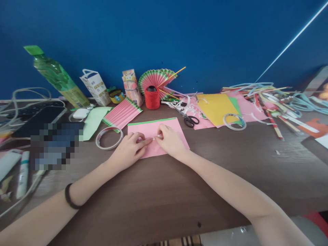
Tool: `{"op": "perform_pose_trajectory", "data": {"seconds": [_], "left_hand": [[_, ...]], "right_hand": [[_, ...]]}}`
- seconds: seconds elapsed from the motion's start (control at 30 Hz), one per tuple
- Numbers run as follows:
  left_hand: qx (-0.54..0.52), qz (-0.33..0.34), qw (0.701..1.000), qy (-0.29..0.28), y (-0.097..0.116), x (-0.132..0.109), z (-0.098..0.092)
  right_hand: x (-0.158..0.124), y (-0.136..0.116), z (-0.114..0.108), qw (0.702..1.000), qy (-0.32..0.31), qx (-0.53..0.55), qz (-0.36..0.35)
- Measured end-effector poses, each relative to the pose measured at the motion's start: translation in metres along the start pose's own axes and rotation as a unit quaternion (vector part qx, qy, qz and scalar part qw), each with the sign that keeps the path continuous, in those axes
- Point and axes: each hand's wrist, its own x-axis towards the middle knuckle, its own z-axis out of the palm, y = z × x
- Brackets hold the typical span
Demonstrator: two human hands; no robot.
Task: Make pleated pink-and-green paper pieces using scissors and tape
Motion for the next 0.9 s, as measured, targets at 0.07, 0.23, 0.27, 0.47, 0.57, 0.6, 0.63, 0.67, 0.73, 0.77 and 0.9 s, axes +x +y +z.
{"op": "perform_pose_trajectory", "data": {"seconds": [0.07, 0.23, 0.27, 0.47, 0.57, 0.6, 0.63, 0.67, 0.73, 0.77, 0.9], "left_hand": [[-0.001, 0.002, 1.0, -0.001, 0.0, 0.0, 0.001], [-0.004, 0.003, 1.0, 0.002, -0.001, 0.0, 0.001], [-0.003, 0.001, 1.0, 0.002, -0.001, 0.0, 0.0], [-0.002, -0.001, 1.0, 0.004, 0.001, -0.001, -0.001], [0.006, 0.001, 1.0, 0.008, 0.001, -0.001, 0.0], [0.009, 0.002, 1.0, 0.008, 0.001, -0.001, 0.0], [0.013, 0.002, 1.0, 0.008, 0.001, -0.001, 0.0], [0.016, 0.002, 1.0, 0.007, 0.001, -0.001, -0.001], [0.021, 0.0, 1.0, 0.005, 0.001, -0.001, -0.001], [0.023, 0.0, 1.0, 0.004, 0.001, -0.001, -0.002], [0.025, 0.0, 1.0, 0.0, 0.002, -0.002, -0.003]], "right_hand": [[0.0, 0.001, -0.002, 1.0, 0.0, 0.007, 0.003], [0.0, 0.001, -0.004, 1.0, -0.004, 0.024, 0.014], [0.001, 0.0, -0.004, 1.0, -0.005, 0.026, 0.015], [0.002, 0.001, -0.003, 1.0, -0.008, 0.018, 0.015], [0.002, 0.003, -0.003, 1.0, -0.008, -0.001, 0.018], [0.002, 0.004, -0.003, 1.0, -0.008, -0.008, 0.021], [0.002, 0.004, -0.004, 1.0, -0.009, -0.016, 0.024], [0.001, 0.004, -0.004, 0.999, -0.009, -0.025, 0.031], [0.002, 0.002, -0.007, 0.997, -0.011, -0.049, 0.052], [0.002, 0.001, -0.008, 0.996, -0.015, -0.061, 0.067], [0.007, 0.0, -0.014, 0.99, -0.043, -0.084, 0.106]]}}
